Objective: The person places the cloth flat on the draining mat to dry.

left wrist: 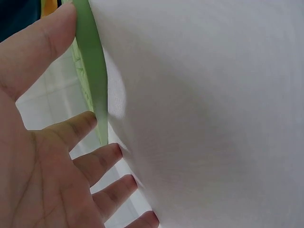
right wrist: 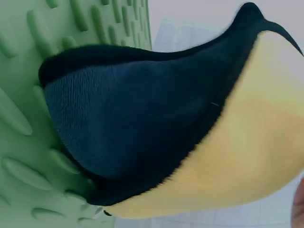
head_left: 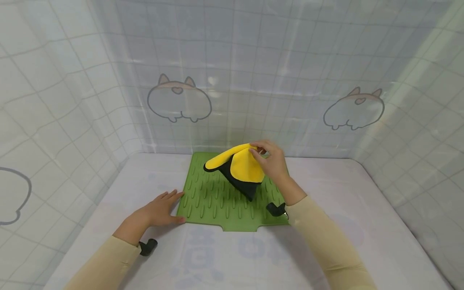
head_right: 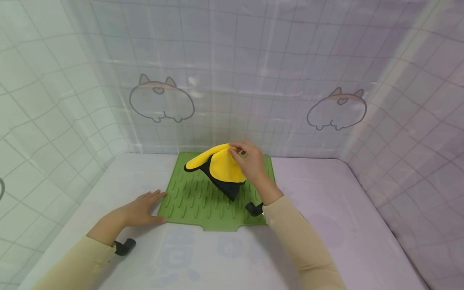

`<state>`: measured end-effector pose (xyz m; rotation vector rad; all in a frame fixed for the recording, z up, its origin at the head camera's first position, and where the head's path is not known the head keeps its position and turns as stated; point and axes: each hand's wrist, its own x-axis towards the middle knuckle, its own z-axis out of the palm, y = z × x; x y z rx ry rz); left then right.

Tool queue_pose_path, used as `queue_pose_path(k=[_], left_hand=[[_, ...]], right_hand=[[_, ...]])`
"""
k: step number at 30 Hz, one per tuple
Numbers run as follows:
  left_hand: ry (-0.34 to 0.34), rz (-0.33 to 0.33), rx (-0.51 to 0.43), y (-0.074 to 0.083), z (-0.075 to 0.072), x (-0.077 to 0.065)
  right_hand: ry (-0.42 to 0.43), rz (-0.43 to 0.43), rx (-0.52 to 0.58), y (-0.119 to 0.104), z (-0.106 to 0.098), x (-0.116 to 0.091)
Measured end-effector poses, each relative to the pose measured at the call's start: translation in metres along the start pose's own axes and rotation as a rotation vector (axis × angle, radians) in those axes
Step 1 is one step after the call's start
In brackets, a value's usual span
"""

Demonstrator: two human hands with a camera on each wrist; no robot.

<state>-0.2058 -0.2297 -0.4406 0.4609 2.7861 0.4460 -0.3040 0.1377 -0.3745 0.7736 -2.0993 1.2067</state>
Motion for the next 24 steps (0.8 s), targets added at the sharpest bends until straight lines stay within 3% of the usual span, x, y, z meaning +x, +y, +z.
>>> queue_pose_path(k=[7,17,24], left_hand=[[0.004,-0.009,-0.011,-0.004,0.003,0.001],[0.011,-0.001,-0.017,-0.009,0.004,0.001],[0.019,0.015,-0.020,-0.011,0.006,0.001]], right_hand=[[-0.211,0.138,0.070,0.001,0.003,-0.007],[-0.555,0.275,0.025,0.008,0.007,-0.013],[-0.736,0.291,-0.033,0.012,0.011,-0.017]])
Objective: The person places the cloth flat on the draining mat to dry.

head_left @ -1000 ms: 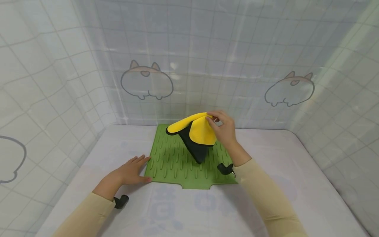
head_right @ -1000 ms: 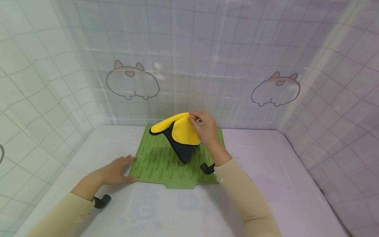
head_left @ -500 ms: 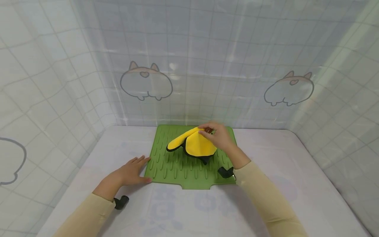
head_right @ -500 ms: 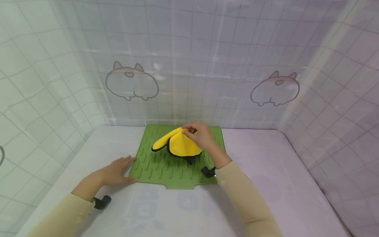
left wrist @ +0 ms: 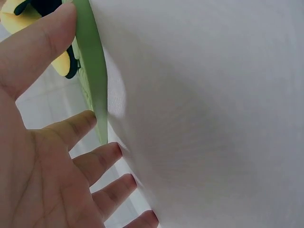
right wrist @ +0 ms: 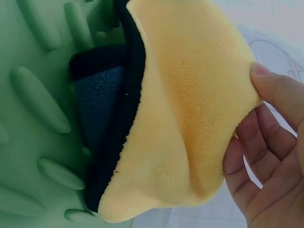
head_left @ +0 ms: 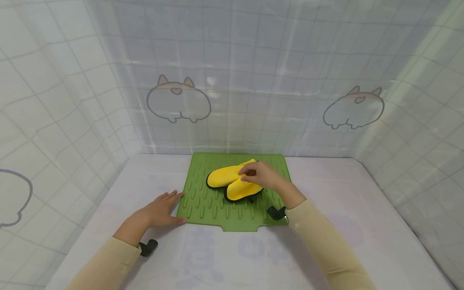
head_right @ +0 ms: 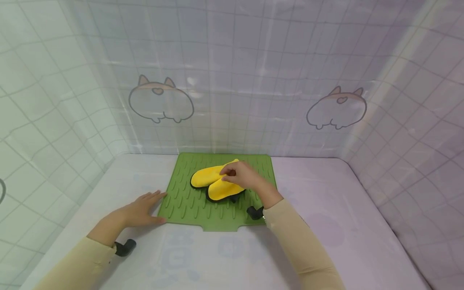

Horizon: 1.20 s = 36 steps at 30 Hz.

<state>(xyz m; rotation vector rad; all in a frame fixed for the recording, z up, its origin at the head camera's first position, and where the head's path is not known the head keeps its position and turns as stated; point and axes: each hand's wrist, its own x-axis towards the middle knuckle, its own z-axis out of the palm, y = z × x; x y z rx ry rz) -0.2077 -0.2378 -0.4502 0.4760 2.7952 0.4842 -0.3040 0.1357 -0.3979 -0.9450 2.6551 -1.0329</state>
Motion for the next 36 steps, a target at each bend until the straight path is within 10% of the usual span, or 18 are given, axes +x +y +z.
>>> queue_pose_path(k=[36], left_hand=[[0.001,0.011,0.012,-0.007,-0.001,0.002]], right_hand=[[0.069,-0.014,-0.046,0.012,-0.008,-0.040]])
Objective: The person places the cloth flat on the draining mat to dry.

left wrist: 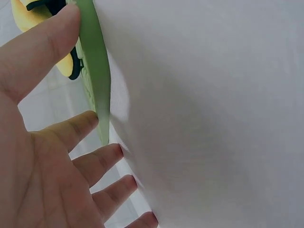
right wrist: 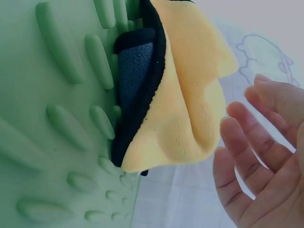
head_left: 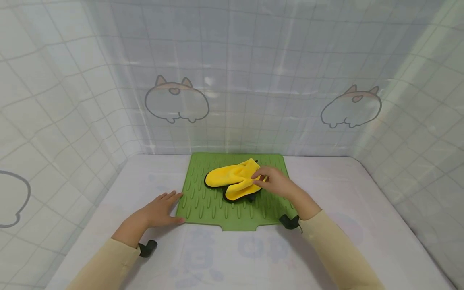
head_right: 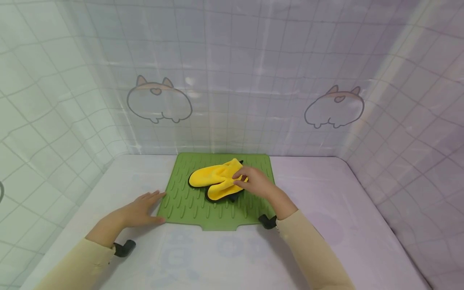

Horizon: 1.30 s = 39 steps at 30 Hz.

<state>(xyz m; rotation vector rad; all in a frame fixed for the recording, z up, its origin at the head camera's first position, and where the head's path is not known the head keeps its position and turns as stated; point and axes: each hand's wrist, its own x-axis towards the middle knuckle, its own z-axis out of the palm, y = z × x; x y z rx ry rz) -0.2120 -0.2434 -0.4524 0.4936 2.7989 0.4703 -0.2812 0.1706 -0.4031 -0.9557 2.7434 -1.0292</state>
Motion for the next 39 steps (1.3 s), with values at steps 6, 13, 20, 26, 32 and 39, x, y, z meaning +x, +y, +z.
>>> queue_pose_path(k=[6,13,20,26,32,39], left_hand=[[0.000,-0.002,-0.003,0.000,-0.001,0.002],[-0.008,-0.014,-0.061,0.004,-0.013,0.006],[0.016,0.004,-0.146,0.014,-0.024,0.023],[0.072,0.045,-0.143,0.029,-0.025,0.041],[0.131,0.062,-0.154,0.041,-0.029,0.059],[0.161,0.079,-0.194,0.046,-0.027,0.078]], right_hand=[[0.024,0.086,0.040,0.001,-0.004,-0.013],[0.035,0.163,0.058,0.001,-0.007,-0.019],[-0.001,0.252,0.077,0.005,-0.007,-0.021],[-0.042,0.279,0.094,0.014,-0.001,-0.027],[-0.079,0.300,0.161,0.019,0.003,-0.028],[-0.132,0.263,0.268,0.027,0.011,-0.028]])
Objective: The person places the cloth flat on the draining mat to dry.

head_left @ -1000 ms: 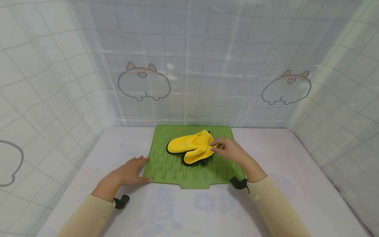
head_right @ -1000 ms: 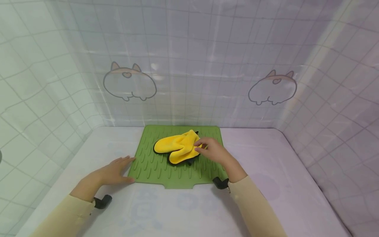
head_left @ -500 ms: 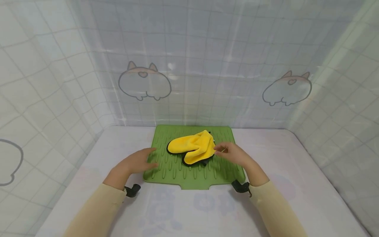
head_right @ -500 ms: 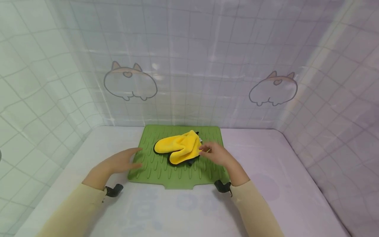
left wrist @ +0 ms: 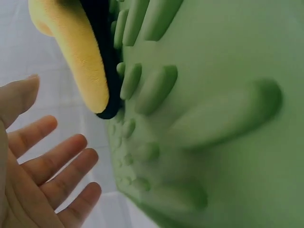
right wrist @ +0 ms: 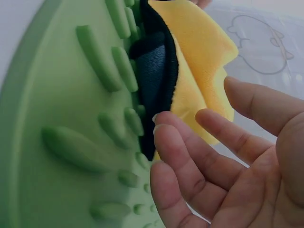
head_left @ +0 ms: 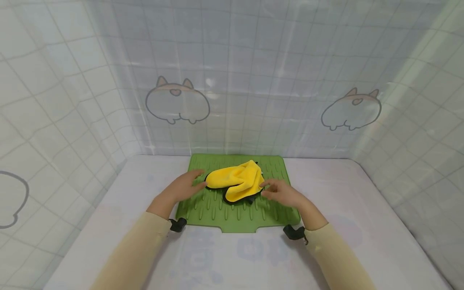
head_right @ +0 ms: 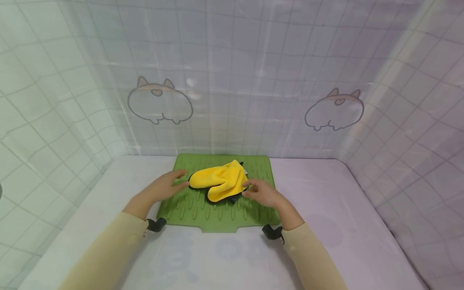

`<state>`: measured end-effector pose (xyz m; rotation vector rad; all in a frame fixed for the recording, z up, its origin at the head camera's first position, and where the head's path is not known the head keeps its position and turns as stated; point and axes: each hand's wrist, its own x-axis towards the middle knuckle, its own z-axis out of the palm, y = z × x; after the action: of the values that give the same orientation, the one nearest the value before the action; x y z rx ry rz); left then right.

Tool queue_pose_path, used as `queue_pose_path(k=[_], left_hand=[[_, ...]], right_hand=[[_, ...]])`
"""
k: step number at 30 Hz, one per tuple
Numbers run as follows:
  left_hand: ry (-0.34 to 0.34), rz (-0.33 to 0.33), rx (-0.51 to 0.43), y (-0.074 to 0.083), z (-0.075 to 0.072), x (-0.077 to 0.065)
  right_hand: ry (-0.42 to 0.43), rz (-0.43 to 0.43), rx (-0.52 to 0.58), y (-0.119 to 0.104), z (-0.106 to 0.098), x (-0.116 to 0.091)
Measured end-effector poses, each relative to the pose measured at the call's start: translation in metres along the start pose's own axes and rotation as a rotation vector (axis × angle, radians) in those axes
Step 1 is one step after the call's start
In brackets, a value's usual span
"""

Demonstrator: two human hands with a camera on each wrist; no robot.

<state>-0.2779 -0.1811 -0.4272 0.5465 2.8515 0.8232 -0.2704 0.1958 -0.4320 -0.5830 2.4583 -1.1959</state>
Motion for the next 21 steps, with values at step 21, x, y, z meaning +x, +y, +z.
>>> queue_pose_path(k=[21], left_hand=[[-0.039,-0.022,-0.131,0.005,0.022,0.033]], right_hand=[[-0.067,0.108,0.374,0.020,0.010,0.009]])
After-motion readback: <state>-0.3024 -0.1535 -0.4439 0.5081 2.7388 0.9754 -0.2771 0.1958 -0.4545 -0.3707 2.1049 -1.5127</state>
